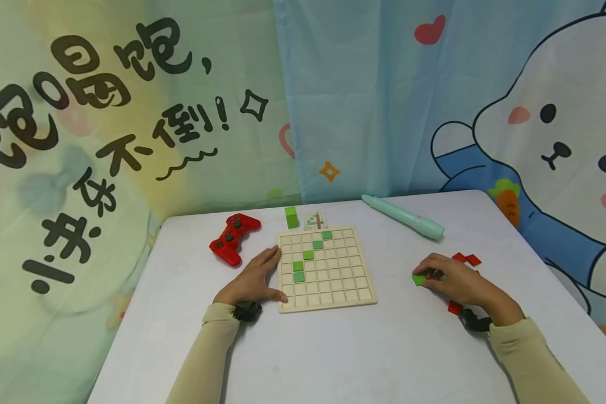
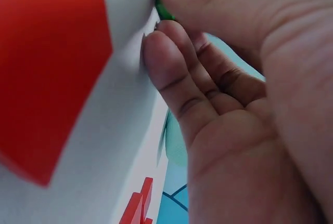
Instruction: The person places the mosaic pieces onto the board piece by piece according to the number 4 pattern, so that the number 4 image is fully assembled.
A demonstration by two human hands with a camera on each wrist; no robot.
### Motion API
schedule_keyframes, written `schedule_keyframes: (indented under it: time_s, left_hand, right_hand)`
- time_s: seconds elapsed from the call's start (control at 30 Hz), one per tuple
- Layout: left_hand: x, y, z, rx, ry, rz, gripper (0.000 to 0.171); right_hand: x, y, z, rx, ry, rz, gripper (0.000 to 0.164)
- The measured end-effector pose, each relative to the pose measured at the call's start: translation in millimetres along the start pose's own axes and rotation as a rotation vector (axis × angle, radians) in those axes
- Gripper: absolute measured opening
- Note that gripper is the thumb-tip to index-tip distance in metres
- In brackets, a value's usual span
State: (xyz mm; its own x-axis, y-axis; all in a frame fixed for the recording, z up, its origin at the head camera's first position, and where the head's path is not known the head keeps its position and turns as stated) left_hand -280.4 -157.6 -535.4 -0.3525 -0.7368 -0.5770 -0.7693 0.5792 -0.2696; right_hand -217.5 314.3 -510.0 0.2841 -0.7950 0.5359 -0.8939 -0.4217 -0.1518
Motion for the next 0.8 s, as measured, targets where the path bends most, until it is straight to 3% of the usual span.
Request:
schedule_keyframes:
  time_s: [0.2, 0.4, 0.6, 0.8]
  left_hand:
    - [-0.5, 1.0, -2.5, -0.002, 0.005, 0.005, 0.126]
    - [0.0, 1.2, -5.1, -0.003, 0.002, -0.004, 0.126]
    - [-0.5, 1.3, -6.0, -0.009, -0.011, -0.004, 0.125]
    - [1.0, 1.4, -0.8, 0.003, -0.012, -0.012, 0.125]
  right_hand:
    - [12, 2, -3, 0.027, -0.012, 0.003, 0.027]
    - [42, 12, -15, 0.019, -0.053, -0.048, 0.025]
    - [80, 32, -19, 0.034, -0.069, -0.112, 0.025]
    - [113, 59, -6, 0.102, -0.054, -0.167, 0.022]
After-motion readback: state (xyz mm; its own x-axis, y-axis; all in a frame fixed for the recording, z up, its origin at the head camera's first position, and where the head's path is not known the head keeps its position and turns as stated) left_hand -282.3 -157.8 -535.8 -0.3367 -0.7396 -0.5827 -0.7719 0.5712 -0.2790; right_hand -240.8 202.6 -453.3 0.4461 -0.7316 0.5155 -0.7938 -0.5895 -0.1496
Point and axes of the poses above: each hand's wrist, its own y-axis towards the middle knuckle, its own z-axis out of the palm, x = y × z, the point moved 4 cm from there along y, towards the middle knuckle, and after that the axes turned 8 degrees about x, right-handed, at the moved point
